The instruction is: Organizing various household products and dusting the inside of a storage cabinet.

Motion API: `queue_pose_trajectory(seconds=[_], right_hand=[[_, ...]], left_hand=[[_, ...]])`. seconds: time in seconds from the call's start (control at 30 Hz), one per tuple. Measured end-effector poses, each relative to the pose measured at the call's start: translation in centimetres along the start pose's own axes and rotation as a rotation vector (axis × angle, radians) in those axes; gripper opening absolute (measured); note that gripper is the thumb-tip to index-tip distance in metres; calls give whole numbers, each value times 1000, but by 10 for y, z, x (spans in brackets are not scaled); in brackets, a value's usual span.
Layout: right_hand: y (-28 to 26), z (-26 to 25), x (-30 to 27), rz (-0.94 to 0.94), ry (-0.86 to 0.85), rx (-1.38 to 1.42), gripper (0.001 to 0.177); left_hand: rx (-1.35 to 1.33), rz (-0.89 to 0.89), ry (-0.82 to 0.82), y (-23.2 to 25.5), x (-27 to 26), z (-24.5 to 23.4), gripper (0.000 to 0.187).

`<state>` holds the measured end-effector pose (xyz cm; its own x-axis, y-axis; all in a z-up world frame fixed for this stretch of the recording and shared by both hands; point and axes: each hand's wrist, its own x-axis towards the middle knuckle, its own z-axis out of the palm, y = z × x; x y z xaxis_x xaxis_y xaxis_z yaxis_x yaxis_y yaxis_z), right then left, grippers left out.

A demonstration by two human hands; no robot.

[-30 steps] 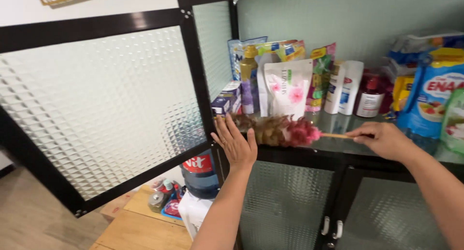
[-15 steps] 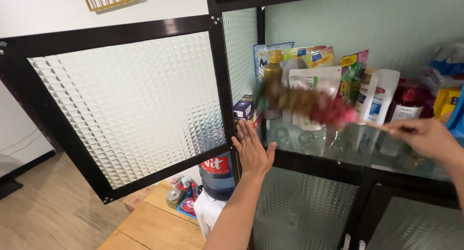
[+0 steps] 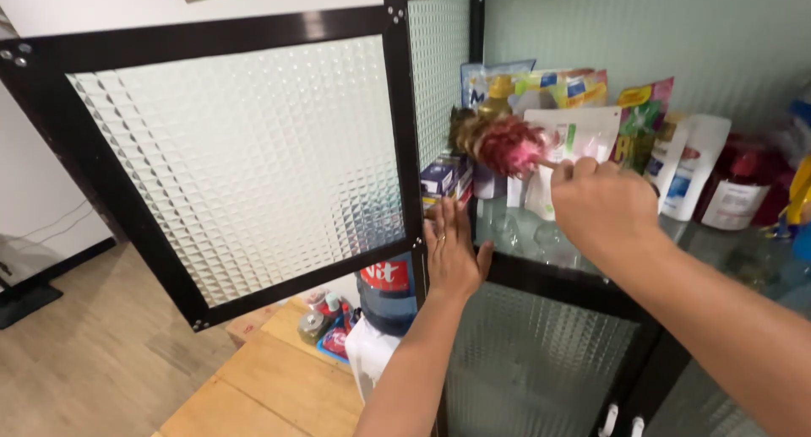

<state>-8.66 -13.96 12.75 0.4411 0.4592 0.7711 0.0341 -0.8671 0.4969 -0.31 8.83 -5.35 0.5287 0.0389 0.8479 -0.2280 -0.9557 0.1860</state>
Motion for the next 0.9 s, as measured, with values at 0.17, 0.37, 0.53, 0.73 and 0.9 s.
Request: queue_pose_trajectory(seconds=[0.17,0.37,0.53,0.73,0.9], right_hand=[[32,-34,-7,65,-145,85,26],[149,182,-75,251,-193,1046,20],[119,137,-63,335,-332,762,22],[115,142,-69,386,-407,805,21],[141,235,-109,375,-331,1054,18]], left_hand=[[-90,144,59,-6,7,-5,88],[-42,103,-15,-2,8,-7,89],[-52,93,16,-2,5,-5,88],[-74,89,76,-14,-7,17,82],[-85,131,193,-19,-8,24,73]])
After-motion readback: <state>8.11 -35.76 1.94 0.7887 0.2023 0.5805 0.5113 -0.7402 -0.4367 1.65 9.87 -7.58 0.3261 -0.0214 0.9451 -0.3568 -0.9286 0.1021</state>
